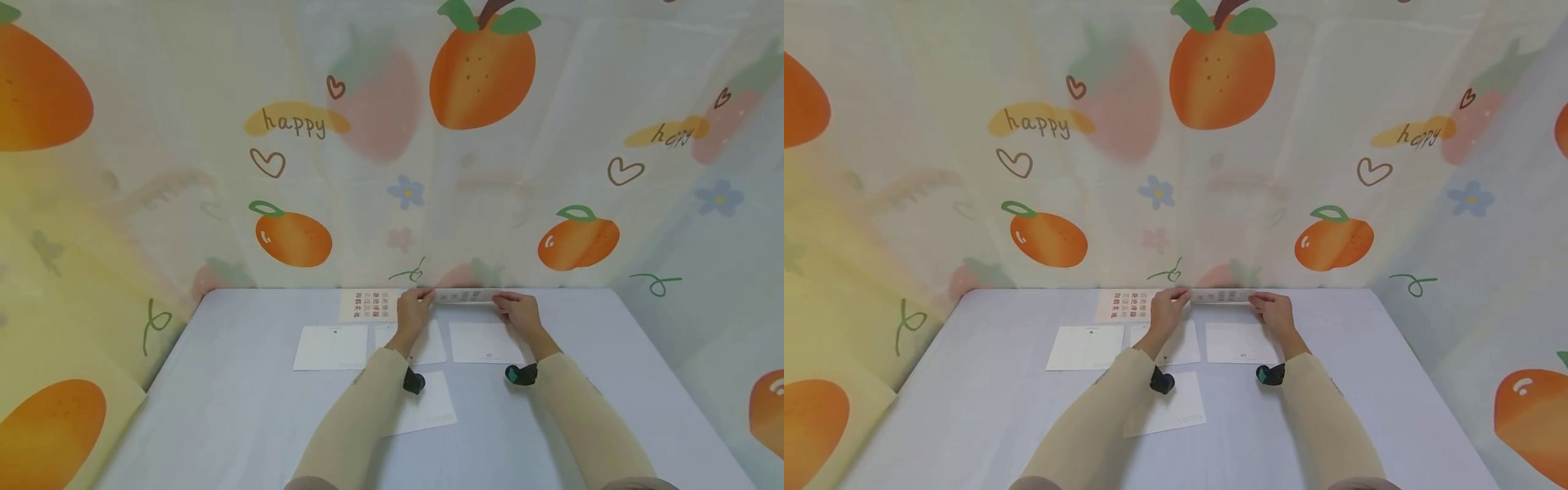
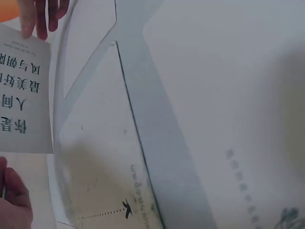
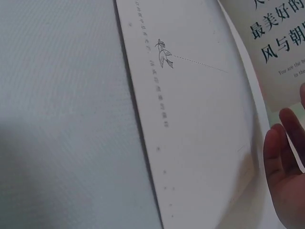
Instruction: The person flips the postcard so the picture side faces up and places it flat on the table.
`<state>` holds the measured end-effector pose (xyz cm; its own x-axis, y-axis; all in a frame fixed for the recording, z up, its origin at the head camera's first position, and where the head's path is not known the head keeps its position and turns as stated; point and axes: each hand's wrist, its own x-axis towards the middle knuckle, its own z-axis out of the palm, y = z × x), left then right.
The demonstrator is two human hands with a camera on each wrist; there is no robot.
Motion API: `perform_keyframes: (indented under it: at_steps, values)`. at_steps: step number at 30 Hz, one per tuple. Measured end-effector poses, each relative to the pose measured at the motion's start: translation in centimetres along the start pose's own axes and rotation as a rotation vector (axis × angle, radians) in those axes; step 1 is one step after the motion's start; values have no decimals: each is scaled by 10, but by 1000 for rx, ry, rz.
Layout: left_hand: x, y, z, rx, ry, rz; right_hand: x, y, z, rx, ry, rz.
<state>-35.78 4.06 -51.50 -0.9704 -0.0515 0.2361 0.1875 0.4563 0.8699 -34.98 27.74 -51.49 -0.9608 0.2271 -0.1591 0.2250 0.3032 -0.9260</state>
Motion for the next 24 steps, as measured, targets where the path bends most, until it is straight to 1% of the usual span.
perform_keyframes:
  at_steps: [4,8,10,13,16,18,20,21,23,24]
  values:
    - [0,2,0,-23,-94,-46,1,-2,0,-8,9,39]
    - [-1,2,3,10,-200,-105,4,-2,-1,6,24,76]
    - [-2,2,6,53,-264,-116,5,-2,-1,12,36,87]
    - [-3,1,10,171,-366,-94,7,0,0,-6,46,95]
    - [-6,1,13,344,-466,-36,8,1,2,-64,47,92]
    - [-8,2,15,459,-519,0,9,2,3,-101,54,94]
    - [-9,4,16,547,-550,31,9,1,5,-135,66,96]
    - [-10,6,16,573,-556,37,9,1,5,-150,72,96]
    - [-11,8,16,638,-555,54,8,-1,6,-174,86,102]
    - [-11,9,16,655,-550,59,8,-2,7,-183,89,105]
